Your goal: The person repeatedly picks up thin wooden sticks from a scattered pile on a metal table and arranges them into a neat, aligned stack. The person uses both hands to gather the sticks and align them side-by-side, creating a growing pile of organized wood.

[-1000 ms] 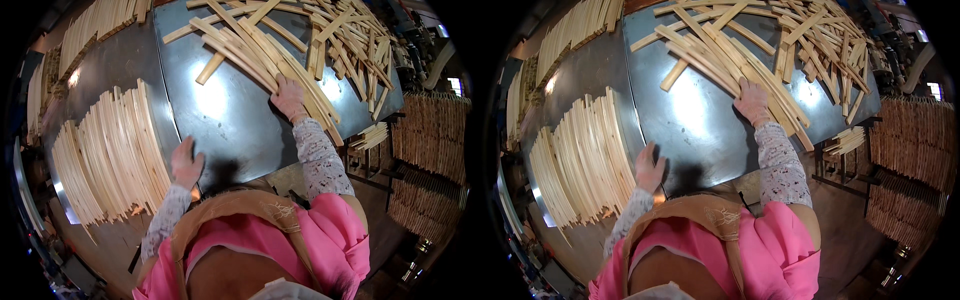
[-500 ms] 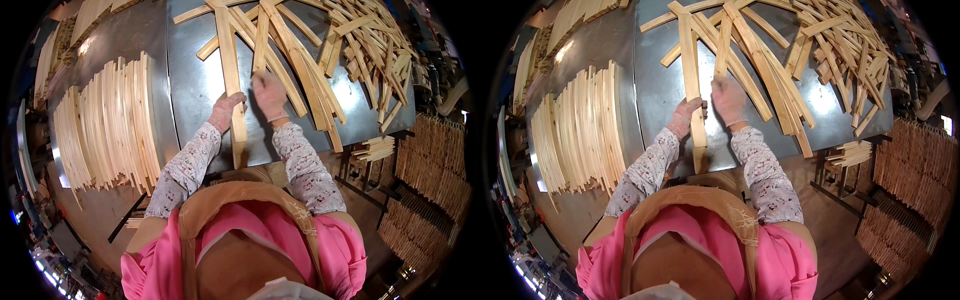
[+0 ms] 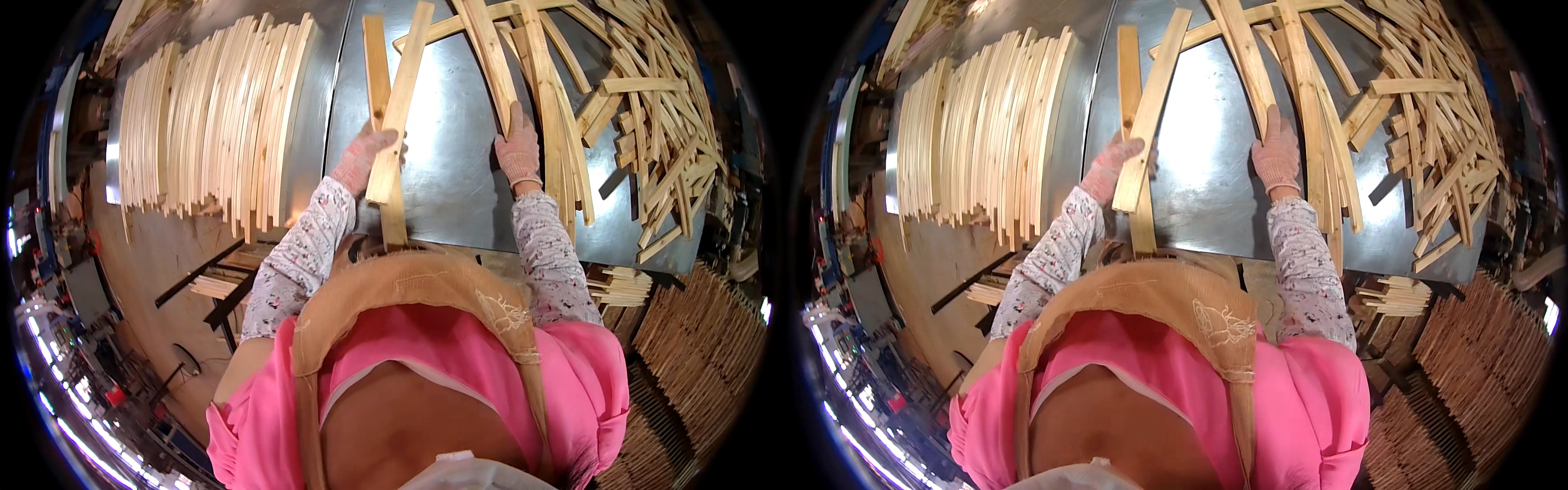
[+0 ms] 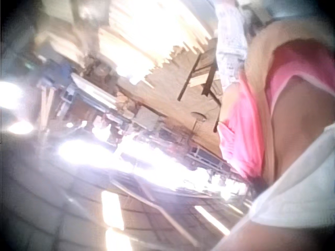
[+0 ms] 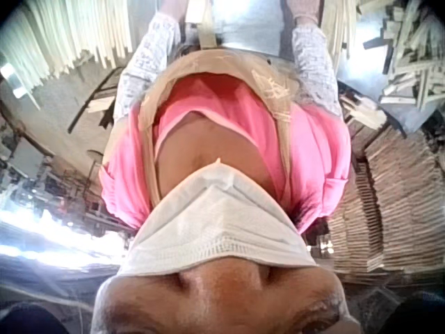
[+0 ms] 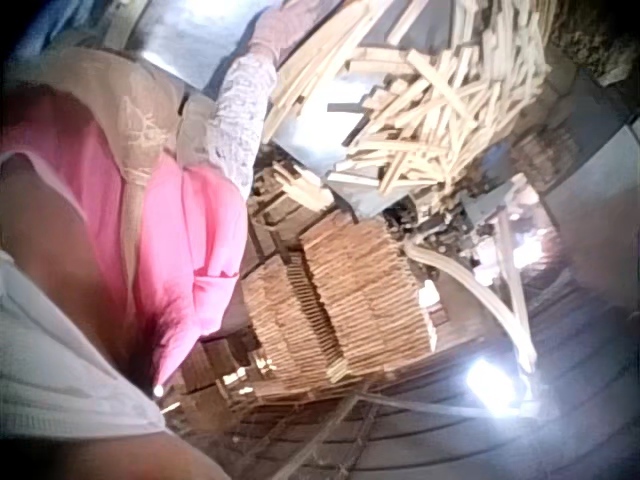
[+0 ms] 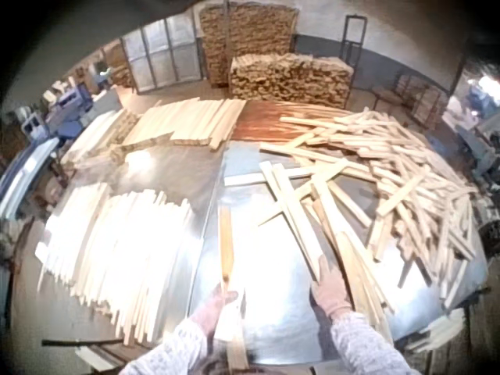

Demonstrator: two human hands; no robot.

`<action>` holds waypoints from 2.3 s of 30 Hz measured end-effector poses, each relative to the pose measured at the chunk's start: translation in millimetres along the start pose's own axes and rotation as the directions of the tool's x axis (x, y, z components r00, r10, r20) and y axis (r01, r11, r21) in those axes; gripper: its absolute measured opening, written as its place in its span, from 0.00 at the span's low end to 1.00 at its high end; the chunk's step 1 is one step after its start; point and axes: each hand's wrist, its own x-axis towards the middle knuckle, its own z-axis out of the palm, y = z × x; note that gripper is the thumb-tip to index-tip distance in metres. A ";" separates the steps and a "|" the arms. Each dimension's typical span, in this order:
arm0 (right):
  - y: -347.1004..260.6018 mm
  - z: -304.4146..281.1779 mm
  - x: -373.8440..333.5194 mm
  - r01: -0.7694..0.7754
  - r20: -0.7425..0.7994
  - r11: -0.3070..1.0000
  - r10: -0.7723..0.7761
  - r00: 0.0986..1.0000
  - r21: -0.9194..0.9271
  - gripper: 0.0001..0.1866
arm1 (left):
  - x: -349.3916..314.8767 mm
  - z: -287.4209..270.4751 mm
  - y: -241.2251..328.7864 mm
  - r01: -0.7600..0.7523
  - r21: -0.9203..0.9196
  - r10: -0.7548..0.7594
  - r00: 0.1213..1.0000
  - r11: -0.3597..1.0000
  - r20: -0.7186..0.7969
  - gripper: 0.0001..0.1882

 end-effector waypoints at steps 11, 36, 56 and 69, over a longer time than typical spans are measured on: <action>-100.0 -8.6 -59.6 -0.460 0.482 0.148 -0.314 0.818 0.876 0.42 | -61.4 13.1 41.0 0.179 0.838 0.388 0.823 0.515 -0.415 0.43; -39.6 -33.8 -81.3 0.180 -0.100 0.975 -0.194 0.976 -0.130 0.41 | -90.2 -94.1 -6.7 0.538 0.748 0.508 0.803 -0.389 -0.313 0.51; 161.2 -74.9 -143.5 0.212 0.103 0.948 -0.241 0.965 0.237 0.37 | 79.3 237.3 -137.5 -0.112 0.494 0.182 0.978 0.862 -0.096 0.30; 210.3 -80.2 -137.3 -0.248 0.368 0.690 -0.028 0.929 0.680 0.23 | -84.0 -12.0 -26.4 0.797 0.590 0.577 0.545 -0.130 -0.608 0.39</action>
